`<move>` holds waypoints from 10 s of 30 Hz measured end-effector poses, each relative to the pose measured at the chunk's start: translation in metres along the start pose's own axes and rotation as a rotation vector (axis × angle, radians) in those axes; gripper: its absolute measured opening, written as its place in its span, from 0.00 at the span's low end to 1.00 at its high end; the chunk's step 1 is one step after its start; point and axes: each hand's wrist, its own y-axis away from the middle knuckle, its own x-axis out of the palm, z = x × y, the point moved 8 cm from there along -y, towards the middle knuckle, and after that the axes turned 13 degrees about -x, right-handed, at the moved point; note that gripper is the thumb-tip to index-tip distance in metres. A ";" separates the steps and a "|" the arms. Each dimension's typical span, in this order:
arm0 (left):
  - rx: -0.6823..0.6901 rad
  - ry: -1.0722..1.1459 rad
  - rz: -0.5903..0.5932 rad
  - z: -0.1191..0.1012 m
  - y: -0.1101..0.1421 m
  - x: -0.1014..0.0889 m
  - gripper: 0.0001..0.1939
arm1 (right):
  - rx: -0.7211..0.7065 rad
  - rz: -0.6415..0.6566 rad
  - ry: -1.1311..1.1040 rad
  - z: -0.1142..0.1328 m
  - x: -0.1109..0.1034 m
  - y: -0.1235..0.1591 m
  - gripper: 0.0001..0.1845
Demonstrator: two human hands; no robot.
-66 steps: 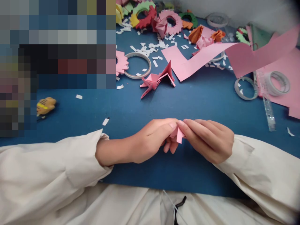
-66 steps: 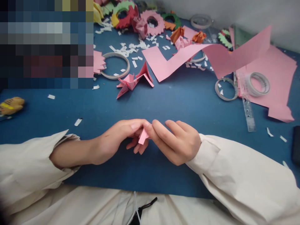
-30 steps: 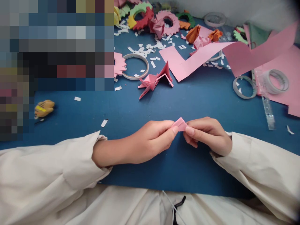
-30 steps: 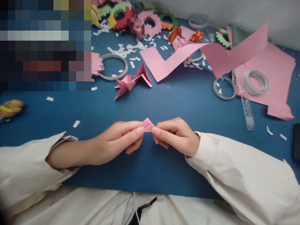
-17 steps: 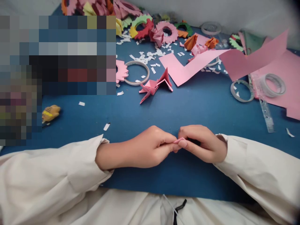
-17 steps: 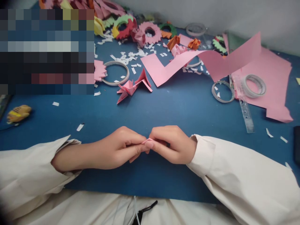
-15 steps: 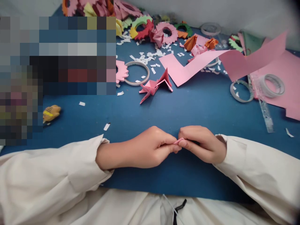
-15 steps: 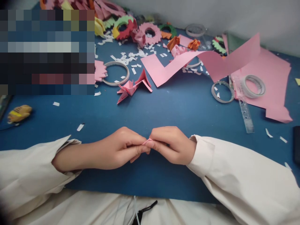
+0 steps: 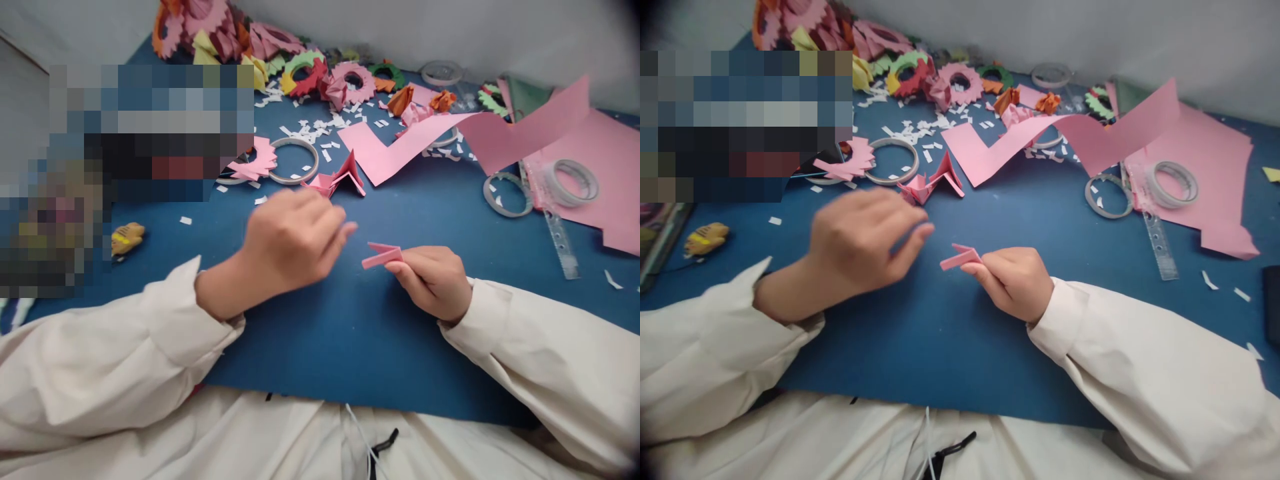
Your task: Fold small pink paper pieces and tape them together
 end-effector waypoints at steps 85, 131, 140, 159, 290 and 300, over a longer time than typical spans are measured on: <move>0.112 -0.074 -0.020 -0.003 -0.009 0.013 0.23 | -0.163 0.208 0.407 -0.005 0.011 -0.005 0.43; -0.125 -0.345 -0.070 0.019 -0.012 0.016 0.32 | 0.186 0.094 0.801 -0.040 -0.010 0.001 0.11; 0.241 -0.132 -0.045 -0.024 0.003 0.012 0.24 | 0.034 0.022 0.811 -0.020 -0.010 -0.003 0.15; 0.145 0.202 -0.381 -0.005 0.005 -0.012 0.05 | -0.235 -0.027 0.556 0.004 -0.008 -0.007 0.22; 0.540 0.120 -0.280 -0.065 0.053 -0.035 0.10 | 0.127 -0.248 -0.340 0.042 -0.021 0.007 0.14; 0.358 0.368 -0.152 -0.069 0.049 -0.037 0.08 | -0.179 -0.135 -0.098 0.054 -0.033 -0.001 0.06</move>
